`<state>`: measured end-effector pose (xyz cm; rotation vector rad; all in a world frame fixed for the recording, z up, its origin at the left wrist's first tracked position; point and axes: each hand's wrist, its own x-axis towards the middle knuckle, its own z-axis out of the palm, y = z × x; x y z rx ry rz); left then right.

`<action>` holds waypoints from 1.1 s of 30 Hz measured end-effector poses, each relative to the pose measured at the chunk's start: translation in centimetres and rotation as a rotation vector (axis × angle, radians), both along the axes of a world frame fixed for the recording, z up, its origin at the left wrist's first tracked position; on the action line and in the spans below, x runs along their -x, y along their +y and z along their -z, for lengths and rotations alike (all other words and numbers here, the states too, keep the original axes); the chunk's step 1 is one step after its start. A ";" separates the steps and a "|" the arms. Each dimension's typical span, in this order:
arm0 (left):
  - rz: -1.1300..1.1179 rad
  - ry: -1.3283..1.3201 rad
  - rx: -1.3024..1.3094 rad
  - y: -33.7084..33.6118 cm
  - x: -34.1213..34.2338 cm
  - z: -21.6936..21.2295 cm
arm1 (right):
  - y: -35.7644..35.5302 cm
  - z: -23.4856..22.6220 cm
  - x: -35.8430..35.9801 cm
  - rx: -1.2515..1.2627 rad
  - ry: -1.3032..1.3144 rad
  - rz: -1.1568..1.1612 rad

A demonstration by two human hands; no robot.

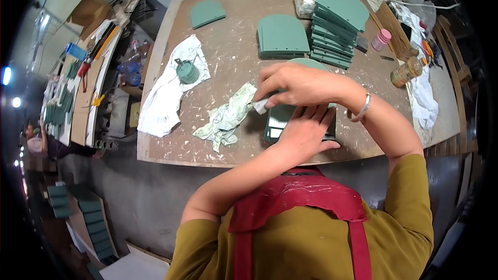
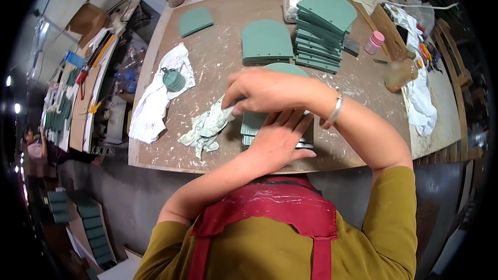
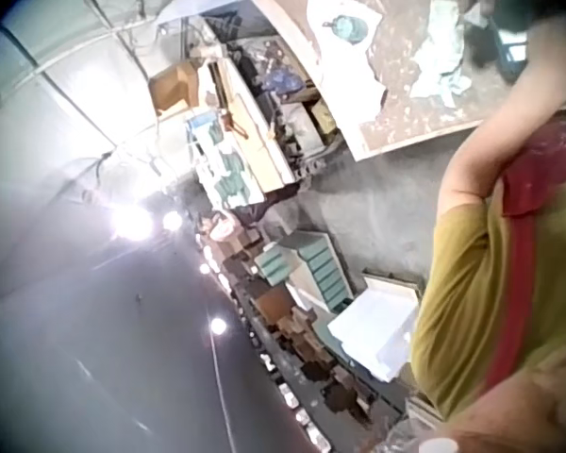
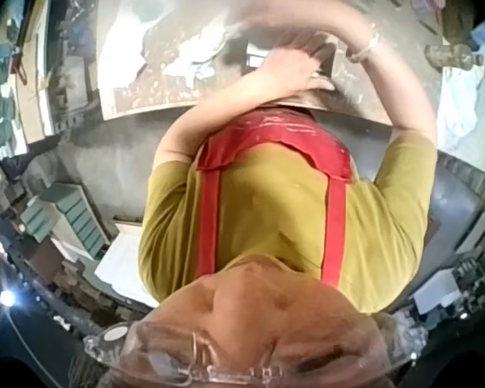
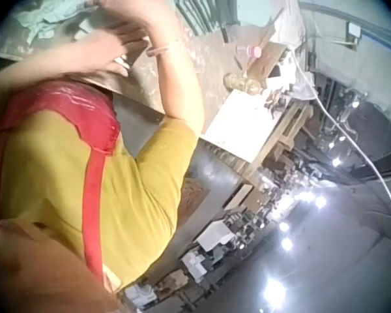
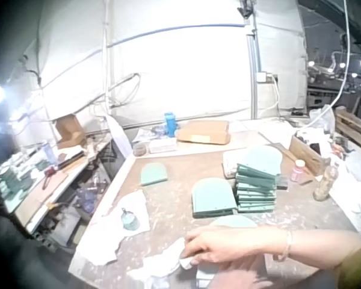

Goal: The person polishes small green wooden panels using a sanding block. The person wipes the edges of the panels with a cloth and stacks them on a workbench.

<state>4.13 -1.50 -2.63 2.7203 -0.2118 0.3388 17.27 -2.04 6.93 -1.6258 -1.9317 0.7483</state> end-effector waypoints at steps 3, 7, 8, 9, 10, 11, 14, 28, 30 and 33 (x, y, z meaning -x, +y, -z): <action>-0.028 0.013 0.012 -0.2 0.2 0.0 | 1.0 0.9 0.4 0.013 -0.053 -0.174; -0.019 -0.005 0.093 -0.3 0.2 0.2 | 1.0 1.5 0.7 0.075 -0.064 -0.296; -0.034 -0.003 0.093 -0.3 0.3 0.2 | 1.1 1.6 0.7 0.082 -0.050 -0.293; -0.034 -0.004 0.093 -0.3 0.3 -0.1 | 1.1 1.6 0.6 0.090 -0.038 -0.285; -0.031 -0.005 0.094 -0.4 0.3 -0.3 | 1.2 1.6 0.6 0.089 -0.038 -0.293; -0.038 -0.005 0.094 -0.4 0.3 -0.1 | 1.2 1.5 0.7 0.090 -0.083 -0.305; -0.026 0.051 0.168 -0.6 0.3 0.2 | 0.9 1.6 0.8 0.091 -0.129 -0.320; -0.052 0.022 0.059 -0.6 0.2 -0.4 | 1.4 2.8 -0.4 -0.064 -0.206 -0.326; -0.056 -0.033 0.014 -0.5 0.0 -0.8 | 1.5 2.1 -1.1 -0.161 -0.314 -0.237; -0.050 -0.008 0.052 -0.6 0.3 0.0 | 1.1 2.3 0.1 -0.143 -0.182 -0.346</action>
